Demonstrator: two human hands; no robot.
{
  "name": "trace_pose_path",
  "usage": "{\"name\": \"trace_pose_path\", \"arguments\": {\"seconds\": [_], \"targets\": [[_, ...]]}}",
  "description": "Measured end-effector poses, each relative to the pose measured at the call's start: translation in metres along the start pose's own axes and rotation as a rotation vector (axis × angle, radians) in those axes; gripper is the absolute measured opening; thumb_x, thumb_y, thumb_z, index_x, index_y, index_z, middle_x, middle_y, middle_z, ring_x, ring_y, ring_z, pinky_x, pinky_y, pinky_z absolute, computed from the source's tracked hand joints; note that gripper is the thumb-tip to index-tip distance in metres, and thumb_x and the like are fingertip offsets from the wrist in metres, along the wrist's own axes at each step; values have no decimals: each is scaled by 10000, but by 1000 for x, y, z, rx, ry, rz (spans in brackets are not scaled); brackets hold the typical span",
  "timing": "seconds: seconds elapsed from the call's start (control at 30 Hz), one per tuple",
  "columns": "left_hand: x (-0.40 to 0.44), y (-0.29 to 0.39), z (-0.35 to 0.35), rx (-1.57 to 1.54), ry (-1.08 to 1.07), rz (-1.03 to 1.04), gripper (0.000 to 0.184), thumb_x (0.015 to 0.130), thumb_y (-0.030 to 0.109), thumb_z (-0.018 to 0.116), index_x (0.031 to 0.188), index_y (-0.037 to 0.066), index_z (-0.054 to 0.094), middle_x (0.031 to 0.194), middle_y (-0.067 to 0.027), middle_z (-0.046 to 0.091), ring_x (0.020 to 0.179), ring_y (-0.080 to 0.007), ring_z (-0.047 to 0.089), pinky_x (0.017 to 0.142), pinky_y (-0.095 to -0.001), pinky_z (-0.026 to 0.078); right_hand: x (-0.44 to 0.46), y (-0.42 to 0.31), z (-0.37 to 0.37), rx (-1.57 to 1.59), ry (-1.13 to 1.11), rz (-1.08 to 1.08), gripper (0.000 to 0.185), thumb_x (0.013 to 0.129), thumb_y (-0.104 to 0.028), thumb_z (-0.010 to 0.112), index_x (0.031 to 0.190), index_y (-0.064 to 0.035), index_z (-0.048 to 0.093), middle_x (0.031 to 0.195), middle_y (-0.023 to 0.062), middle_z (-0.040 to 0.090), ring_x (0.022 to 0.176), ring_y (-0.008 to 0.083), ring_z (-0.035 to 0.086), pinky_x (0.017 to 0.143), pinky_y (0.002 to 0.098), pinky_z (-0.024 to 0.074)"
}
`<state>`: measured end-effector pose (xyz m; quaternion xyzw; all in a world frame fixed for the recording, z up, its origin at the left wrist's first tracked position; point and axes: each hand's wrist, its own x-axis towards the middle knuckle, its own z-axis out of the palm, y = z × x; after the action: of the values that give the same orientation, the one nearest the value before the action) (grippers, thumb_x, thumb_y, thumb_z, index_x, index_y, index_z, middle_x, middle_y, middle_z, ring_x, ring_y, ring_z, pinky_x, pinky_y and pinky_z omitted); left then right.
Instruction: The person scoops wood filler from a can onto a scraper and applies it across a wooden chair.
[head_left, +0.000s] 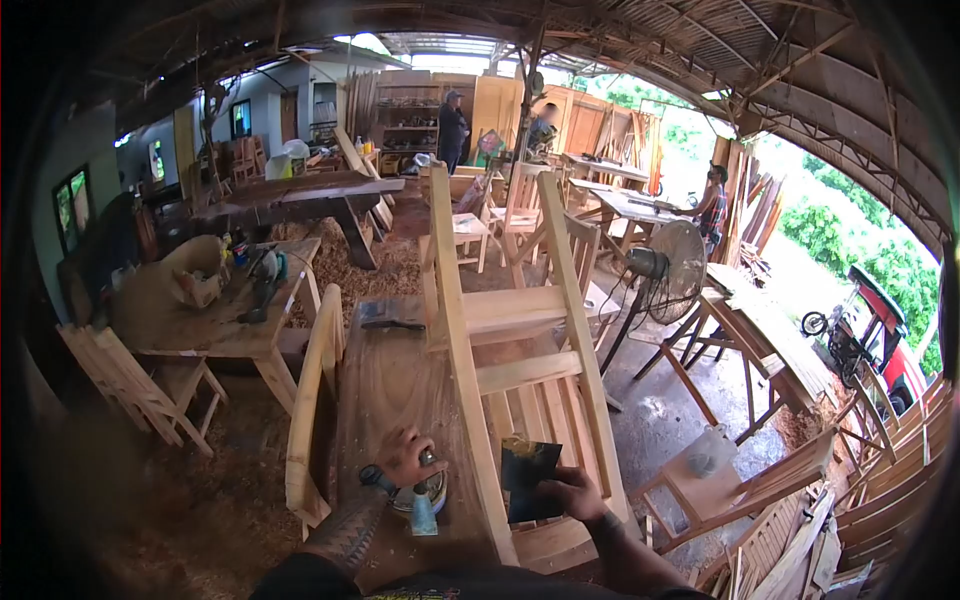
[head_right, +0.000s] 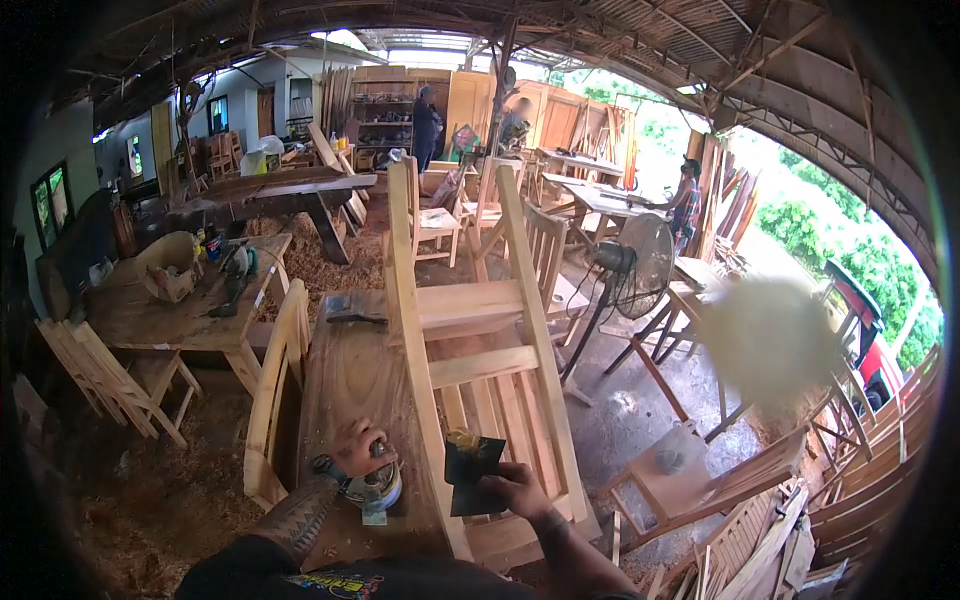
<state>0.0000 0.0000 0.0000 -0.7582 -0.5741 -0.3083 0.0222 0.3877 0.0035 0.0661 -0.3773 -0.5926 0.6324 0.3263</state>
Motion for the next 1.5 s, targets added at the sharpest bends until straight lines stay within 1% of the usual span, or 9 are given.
{"name": "trace_pose_path", "arguments": {"seconds": [0.27, 0.53, 0.7, 0.77, 0.8, 0.9, 1.0, 1.23, 1.5], "targets": [[12, -14, 16, -145, -13, 62, 466, 821, 543, 772, 840, 93, 653, 918, -124, 609, 910, -358, 600, 810, -477, 470, 7, -29, 2, -294, -86, 105, 278, 967, -200, 706, 1083, 52, 723, 894, 41, 735, 814, 111, 685, 727, 284, 555], [38, -4, 8, -228, -17, 77, 504, 835, 525, 757, 766, 71, 549, 722, -154, 558, 721, -397, 583, 677, -502, 443, 21, -25, 16, -68, -78, 57, 288, 966, -194, 707, 1118, 50, 714, 948, 41, 727, 859, 105, 668, 751, 292, 547], [55, -14, 5, -344, -38, 72, 501, 832, 519, 758, 779, 66, 550, 663, -167, 543, 642, -410, 586, 599, -505, 450, 24, -17, 12, -343, -41, -34, 241, 962, -166, 695, 1108, 23, 728, 902, 48, 729, 855, 127, 669, 769, 298, 536], [49, -10, 0, -340, -9, 42, 491, 834, 503, 771, 789, 65, 554, 659, -164, 546, 633, -399, 596, 587, -496, 456, 23, -11, 10, -290, 5, -55, 215, 954, -138, 684, 1107, 2, 740, 876, 71, 735, 848, 151, 677, 787, 305, 533], [43, -9, -5, -321, 21, 44, 480, 839, 490, 778, 794, 67, 555, 663, -161, 553, 633, -385, 605, 585, -490, 458, 16, -24, 21, 32, -8, 55, 216, 957, -114, 672, 1101, 34, 737, 932, 48, 746, 870, 121, 669, 808, 287, 527], [39, 19, -66, -251, 147, 32, 417, 861, 418, 786, 791, 76, 558, 664, -142, 567, 630, -359, 619, 570, -463, 461, 9, -29, 21, -88, 11, -26, 207, 948, -137, 652, 1045, 32, 722, 866, -1, 696, 809, 77, 625, 723, 255, 506], [17, 36, -118, -478, 81, -220, 350, 878, 337, 779, 789, 80, 559, 655, -120, 572, 618, -342, 619, 558, -437, 458, 0, -26, 18, 74, -12, 45, 230, 943, -138, 668, 1070, 46, 718, 879, 8, 708, 824, 84, 635, 741, 258, 510], [-65, 33, -159, -276, -104, -288, 350, 895, 306, 757, 759, 56, 554, 668, -137, 581, 614, -348, 611, 560, -447, 434, -5, 4, 27, 14, 9, 105, 243, 948, -134, 715, 1112, 44, 721, 1012, 55, 748, 950, 134, 683, 869, 285, 532], [-161, -20, -19, -238, -248, -793, 411, 926, 389, 698, 942, -22, 701, 858, -199, 710, 828, -345, 721, 754, -464, 539, 15, 8, 41, -250, -270, 144, 250, 975, -196, 697, 1075, 30, 731, 933, 11, 712, 864, 85, 616, 762, 270, 498]]}}
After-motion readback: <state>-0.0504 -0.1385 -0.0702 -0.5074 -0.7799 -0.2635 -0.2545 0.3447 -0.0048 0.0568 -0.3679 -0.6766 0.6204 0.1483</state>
